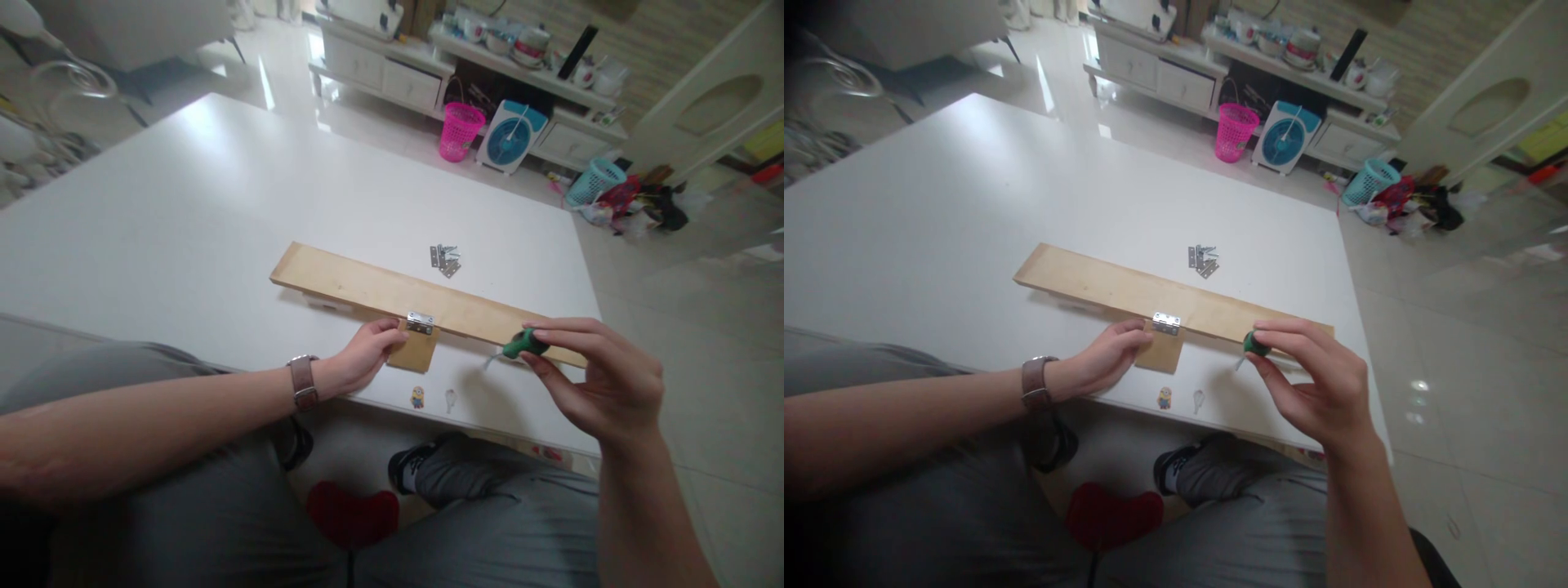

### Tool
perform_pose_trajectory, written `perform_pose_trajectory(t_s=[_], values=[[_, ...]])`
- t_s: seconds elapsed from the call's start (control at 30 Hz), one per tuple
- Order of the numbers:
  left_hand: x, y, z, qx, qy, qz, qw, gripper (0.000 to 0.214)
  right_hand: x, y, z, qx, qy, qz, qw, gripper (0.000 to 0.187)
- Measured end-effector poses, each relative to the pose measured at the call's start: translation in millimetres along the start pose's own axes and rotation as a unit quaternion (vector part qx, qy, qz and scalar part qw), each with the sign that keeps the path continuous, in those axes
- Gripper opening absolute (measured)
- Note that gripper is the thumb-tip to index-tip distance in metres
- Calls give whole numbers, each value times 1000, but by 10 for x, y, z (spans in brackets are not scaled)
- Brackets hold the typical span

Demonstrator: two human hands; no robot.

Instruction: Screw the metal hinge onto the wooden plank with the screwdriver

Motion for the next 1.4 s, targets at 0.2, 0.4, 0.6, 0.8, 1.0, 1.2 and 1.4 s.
perform_pose_trajectory(t_s=[0.2,0.4,0.6,0.8,1.0,1.2,1.4], values=[[-11,77,69,-12,-8,-89,996,28,-6,65,34,-35,35,-60,997,50],[112,217,14,-96,-55,-204,973,25,-36,120,126,-85,46,-150,984,48],[240,221,-131,-160,-116,-238,951,24,-39,164,170,-105,64,-219,968,52],[365,51,-269,-274,-232,-152,921,20,-74,165,270,-86,78,-259,959,51],[441,-135,-134,-364,-205,26,908,35,-124,148,269,-124,124,-291,941,46],[464,-200,-82,-368,-173,92,909,55,-116,35,250,-172,69,-327,927,35],[445,-222,-59,-395,-154,110,899,45,-112,-42,271,-151,43,-306,939,32]])
Point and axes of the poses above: each hand's wrist, its own x-axis away from the middle knuckle, its own y-axis out of the back of the hand, z = x × y, the point moved 5 cm from there along -x, towards the middle knuckle, and after that the axes turned 15 degrees about -x, right-handed, at the moved point
